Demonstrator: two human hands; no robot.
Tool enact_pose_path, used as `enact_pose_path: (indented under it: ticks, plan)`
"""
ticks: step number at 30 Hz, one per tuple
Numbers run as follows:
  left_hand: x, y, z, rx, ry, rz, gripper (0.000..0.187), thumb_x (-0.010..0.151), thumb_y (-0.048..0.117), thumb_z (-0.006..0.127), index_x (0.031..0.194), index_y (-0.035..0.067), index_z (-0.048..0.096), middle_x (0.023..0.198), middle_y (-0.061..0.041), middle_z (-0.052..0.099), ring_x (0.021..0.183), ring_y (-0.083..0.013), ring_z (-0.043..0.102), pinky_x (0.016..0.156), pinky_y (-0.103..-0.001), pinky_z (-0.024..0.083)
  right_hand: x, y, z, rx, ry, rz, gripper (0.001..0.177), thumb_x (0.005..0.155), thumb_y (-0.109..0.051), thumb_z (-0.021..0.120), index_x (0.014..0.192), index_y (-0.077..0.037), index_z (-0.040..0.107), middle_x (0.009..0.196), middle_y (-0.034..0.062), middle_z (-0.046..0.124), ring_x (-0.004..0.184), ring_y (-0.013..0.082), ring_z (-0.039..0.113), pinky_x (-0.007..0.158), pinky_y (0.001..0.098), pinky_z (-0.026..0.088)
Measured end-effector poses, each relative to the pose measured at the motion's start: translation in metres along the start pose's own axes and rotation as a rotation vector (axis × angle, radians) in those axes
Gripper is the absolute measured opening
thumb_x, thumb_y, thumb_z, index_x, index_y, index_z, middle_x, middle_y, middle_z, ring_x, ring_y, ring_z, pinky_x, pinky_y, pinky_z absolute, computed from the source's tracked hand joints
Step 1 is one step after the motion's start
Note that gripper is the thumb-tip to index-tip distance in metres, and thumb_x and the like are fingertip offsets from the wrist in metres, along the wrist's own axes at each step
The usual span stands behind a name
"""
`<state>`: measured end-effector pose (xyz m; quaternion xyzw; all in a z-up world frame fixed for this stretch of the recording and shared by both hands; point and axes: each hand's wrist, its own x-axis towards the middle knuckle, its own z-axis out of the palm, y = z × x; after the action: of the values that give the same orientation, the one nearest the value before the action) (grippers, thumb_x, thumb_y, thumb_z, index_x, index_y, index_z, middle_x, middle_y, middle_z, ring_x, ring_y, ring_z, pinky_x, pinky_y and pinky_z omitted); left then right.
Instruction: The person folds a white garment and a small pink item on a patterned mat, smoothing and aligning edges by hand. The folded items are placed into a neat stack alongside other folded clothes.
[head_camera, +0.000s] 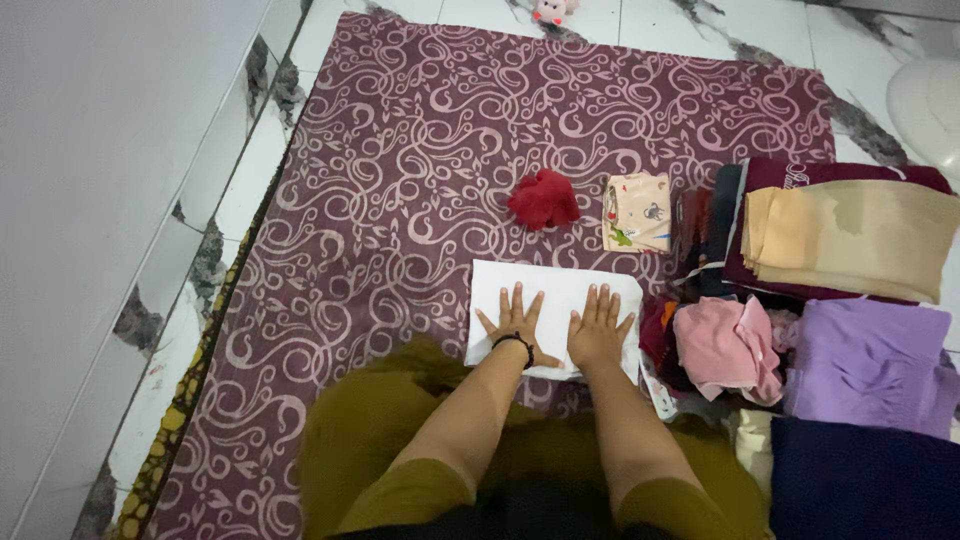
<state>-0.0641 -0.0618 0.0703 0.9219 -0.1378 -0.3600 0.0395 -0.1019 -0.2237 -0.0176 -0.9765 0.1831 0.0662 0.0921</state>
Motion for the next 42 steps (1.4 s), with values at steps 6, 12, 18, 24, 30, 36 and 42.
enact_pose_path:
  ticks: [6, 12, 18, 24, 30, 36, 42]
  plan:
    - [0.011, -0.012, 0.009, 0.045, -0.016, 0.072, 0.164, 0.045, 0.083, 0.083, 0.163, 0.034, -0.02, 0.167, -0.013, -0.034, 0.153, -0.039, -0.032, 0.112, -0.084, -0.006, -0.009, -0.007, -0.018, 0.035, 0.028, -0.003, 0.07, 0.103, -0.043, 0.03, 0.163, -0.014, 0.011, 0.171, 0.0108, 0.007, 0.157, 0.0301, -0.001, 0.121, 0.0619, -0.005]
    - [0.026, -0.018, 0.025, 0.077, 0.021, 0.111, 0.163, 0.048, 0.086, 0.08, 0.162, 0.029, -0.021, 0.166, -0.018, -0.036, 0.151, -0.0428, -0.034, 0.11, -0.085, -0.007, -0.002, -0.043, -0.032, 0.053, 0.103, -0.211, 0.063, 0.102, -0.036, 0.037, 0.16, -0.012, 0.028, 0.168, 0.0126, 0.023, 0.156, 0.0341, 0.013, 0.121, 0.0633, 0.002]
    - [0.027, -0.02, 0.03, 0.046, 0.052, 0.112, 0.161, 0.048, 0.085, 0.079, 0.164, 0.028, -0.017, 0.168, -0.018, -0.032, 0.153, -0.0432, -0.03, 0.111, -0.084, -0.008, -0.004, -0.051, -0.027, 0.077, 0.029, -0.367, 0.06, 0.101, -0.033, 0.035, 0.16, -0.028, 0.031, 0.169, 0.0034, 0.024, 0.157, 0.0266, 0.015, 0.126, 0.056, 0.005]
    - [0.024, -0.021, 0.025, 0.0, 0.066, 0.139, 0.163, 0.045, 0.084, 0.081, 0.164, 0.029, -0.016, 0.167, -0.018, -0.033, 0.152, -0.0421, -0.032, 0.109, -0.084, -0.01, 0.022, -0.016, -0.019, 0.105, 0.174, -0.185, 0.06, 0.106, -0.038, 0.03, 0.163, -0.021, 0.022, 0.169, 0.0098, 0.018, 0.156, 0.0283, 0.014, 0.125, 0.0531, 0.005]
    - [0.022, -0.02, 0.026, -0.083, 0.07, 0.126, 0.136, 0.067, 0.081, 0.068, 0.165, 0.03, -0.012, 0.169, -0.012, -0.031, 0.153, -0.0358, -0.033, 0.111, -0.077, -0.016, 0.027, 0.018, -0.016, 0.141, 0.155, 0.073, 0.065, 0.103, -0.042, 0.032, 0.164, -0.022, 0.022, 0.17, 0.0103, 0.017, 0.156, 0.0309, 0.012, 0.124, 0.0566, 0.004]
    - [0.005, -0.011, 0.034, -0.11, 0.261, 0.101, 0.079, 0.1, 0.065, 0.033, 0.164, 0.034, 0.0, 0.172, -0.005, -0.021, 0.156, -0.0296, -0.024, 0.117, -0.069, -0.02, 0.032, 0.022, -0.011, 0.158, 0.175, 0.036, 0.065, 0.103, -0.04, 0.034, 0.163, -0.019, 0.021, 0.168, 0.0145, 0.017, 0.154, 0.0345, 0.012, 0.122, 0.0586, 0.004]
    - [-0.001, -0.013, 0.04, -0.117, 0.374, 0.131, 0.078, 0.101, 0.062, 0.034, 0.165, 0.03, 0.005, 0.172, -0.008, -0.014, 0.157, -0.0318, -0.019, 0.117, -0.07, -0.017, 0.02, 0.012, -0.013, 0.056, 0.243, 0.036, 0.066, 0.102, -0.038, 0.04, 0.16, -0.009, 0.027, 0.168, 0.0183, 0.022, 0.156, 0.0373, 0.014, 0.12, 0.0659, 0.002]
